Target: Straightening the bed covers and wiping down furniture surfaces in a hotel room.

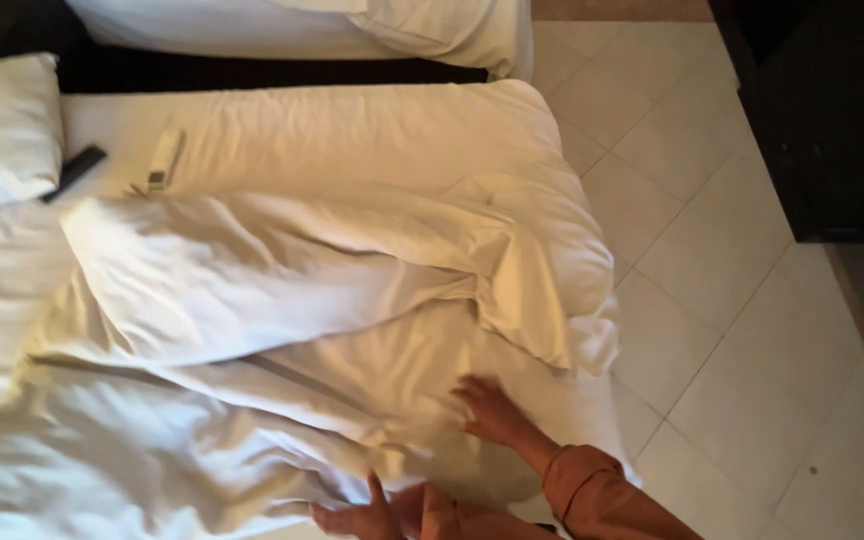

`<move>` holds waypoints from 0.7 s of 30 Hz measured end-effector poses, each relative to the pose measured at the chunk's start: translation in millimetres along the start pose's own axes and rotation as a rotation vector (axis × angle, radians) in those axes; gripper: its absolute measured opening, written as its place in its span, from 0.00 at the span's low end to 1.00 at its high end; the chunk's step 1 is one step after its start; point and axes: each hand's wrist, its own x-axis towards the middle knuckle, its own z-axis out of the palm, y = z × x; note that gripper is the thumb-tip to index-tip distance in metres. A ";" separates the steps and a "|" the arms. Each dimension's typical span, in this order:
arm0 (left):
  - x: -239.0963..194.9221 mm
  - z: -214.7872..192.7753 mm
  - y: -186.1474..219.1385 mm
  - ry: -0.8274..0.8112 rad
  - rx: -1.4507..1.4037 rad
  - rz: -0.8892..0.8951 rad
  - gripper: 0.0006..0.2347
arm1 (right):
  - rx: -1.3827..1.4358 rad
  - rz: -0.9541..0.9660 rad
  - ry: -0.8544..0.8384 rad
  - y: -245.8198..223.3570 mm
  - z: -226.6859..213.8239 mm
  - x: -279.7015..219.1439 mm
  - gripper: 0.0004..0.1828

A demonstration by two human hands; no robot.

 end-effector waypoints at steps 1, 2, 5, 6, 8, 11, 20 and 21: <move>3.8 18.2 40.4 -0.003 0.014 0.030 0.36 | -0.165 0.056 -0.078 12.5 -25.0 -18.5 0.51; 12.6 34.9 71.6 -0.011 0.030 0.071 0.37 | -0.169 0.054 -0.082 21.7 -44.6 -40.6 0.51; 41.2 57.5 153.6 -0.047 0.088 0.193 0.41 | -0.346 0.214 -0.381 58.1 -61.8 -96.9 0.57; 59.7 46.3 180.9 -0.050 0.111 0.241 0.42 | -0.306 0.177 -0.264 82.2 -49.5 -104.6 0.52; 66.5 33.0 224.4 -0.045 0.137 0.290 0.43 | -0.267 0.136 -0.140 125.9 -20.0 -114.2 0.49; 49.9 38.0 227.7 -0.405 0.257 0.154 0.45 | -0.269 0.109 -0.057 175.2 21.7 -117.2 0.30; 75.0 109.5 182.5 -0.248 0.231 0.088 0.08 | -0.133 -0.001 -0.049 186.4 31.9 -159.0 0.33; 76.1 109.1 177.4 -0.250 0.180 0.061 0.07 | -0.112 -0.031 -0.034 194.1 48.2 -168.7 0.30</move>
